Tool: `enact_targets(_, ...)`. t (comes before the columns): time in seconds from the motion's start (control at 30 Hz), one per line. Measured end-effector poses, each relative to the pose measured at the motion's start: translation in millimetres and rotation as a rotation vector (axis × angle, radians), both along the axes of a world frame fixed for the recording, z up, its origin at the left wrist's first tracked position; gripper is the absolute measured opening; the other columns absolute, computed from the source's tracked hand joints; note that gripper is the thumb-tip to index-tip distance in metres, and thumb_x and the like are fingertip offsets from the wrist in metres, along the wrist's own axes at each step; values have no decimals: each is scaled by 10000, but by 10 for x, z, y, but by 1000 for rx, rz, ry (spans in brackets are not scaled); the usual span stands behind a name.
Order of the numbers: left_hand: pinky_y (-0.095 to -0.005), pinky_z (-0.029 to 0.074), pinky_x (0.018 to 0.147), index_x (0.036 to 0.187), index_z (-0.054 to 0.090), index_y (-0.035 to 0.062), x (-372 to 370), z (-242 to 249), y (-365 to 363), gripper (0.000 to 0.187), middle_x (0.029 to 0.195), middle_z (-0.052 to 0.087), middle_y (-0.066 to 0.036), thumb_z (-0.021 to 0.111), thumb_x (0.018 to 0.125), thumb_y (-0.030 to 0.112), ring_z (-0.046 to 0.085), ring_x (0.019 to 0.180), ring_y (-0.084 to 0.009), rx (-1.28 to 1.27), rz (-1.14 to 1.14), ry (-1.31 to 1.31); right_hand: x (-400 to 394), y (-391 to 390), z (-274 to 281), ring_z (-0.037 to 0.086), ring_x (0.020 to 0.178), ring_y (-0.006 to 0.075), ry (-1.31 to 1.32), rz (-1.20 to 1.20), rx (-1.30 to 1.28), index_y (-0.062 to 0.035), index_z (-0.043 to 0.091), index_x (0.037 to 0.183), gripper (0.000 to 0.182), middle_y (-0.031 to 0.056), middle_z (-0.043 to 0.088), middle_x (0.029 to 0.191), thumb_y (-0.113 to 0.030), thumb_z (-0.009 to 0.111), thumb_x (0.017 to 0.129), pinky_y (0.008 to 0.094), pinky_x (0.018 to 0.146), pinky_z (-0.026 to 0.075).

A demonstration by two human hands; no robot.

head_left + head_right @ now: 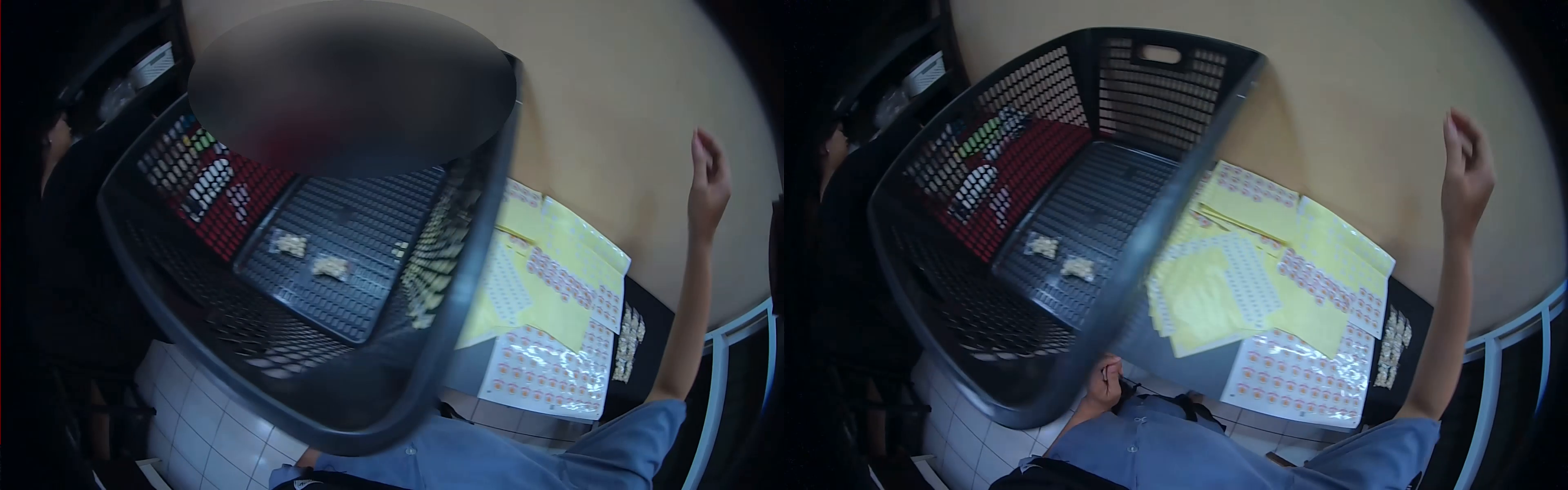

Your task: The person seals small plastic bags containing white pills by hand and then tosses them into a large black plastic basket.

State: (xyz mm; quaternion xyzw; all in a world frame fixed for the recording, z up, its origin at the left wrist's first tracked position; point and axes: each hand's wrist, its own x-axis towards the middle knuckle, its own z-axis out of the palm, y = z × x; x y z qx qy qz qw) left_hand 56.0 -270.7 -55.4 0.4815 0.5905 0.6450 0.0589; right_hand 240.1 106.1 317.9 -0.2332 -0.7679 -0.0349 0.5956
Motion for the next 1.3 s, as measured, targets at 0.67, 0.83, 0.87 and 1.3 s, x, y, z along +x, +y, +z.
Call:
enact_targets(0.67, -308, 314, 809, 799, 456, 10, -2097, 128, -1617, 179, 852, 377, -95, 563, 660, 47, 380, 833, -221, -253, 939, 31, -4160, -2197, -556, 595, 797, 289, -1777, 416, 382, -11, 584, 888, 237, 155, 585, 815, -197, 557, 743, 390, 703, 506)
enact_targets(0.83, -322, 333, 876, 985, 506, -4, -2065, -21, -1775, 229, 1039, 453, -124, 546, 767, 55, 444, 1012, -243, -299, 935, 53, -3800, -2157, -1498, 591, 828, 298, -2157, 456, 46, -16, 541, 960, 415, 153, 595, 865, -352, 617, 729, 392, 697, 489)
enact_targets(0.87, -322, 333, 876, 985, 506, -4, -2076, -264, -1853, 229, 1039, 453, -124, 546, 767, 55, 444, 1012, -243, -302, 925, 54, -3712, -2140, -1645, 590, 828, 299, -2169, 447, 37, -5, 545, 947, 469, 154, 599, 859, -398, 630, 706, 389, 698, 483)
enact_targets(1.3, -382, 360, 865, 1115, 436, 66, -2477, -1446, -2285, 395, 1087, 484, -166, 583, 775, 205, 476, 977, -306, -363, 298, -521, -3515, -2056, -2305, 595, 843, 275, -2085, 494, -182, 4, 512, 990, 656, 128, 604, 882, -456, 719, 571, 356, 720, 477)
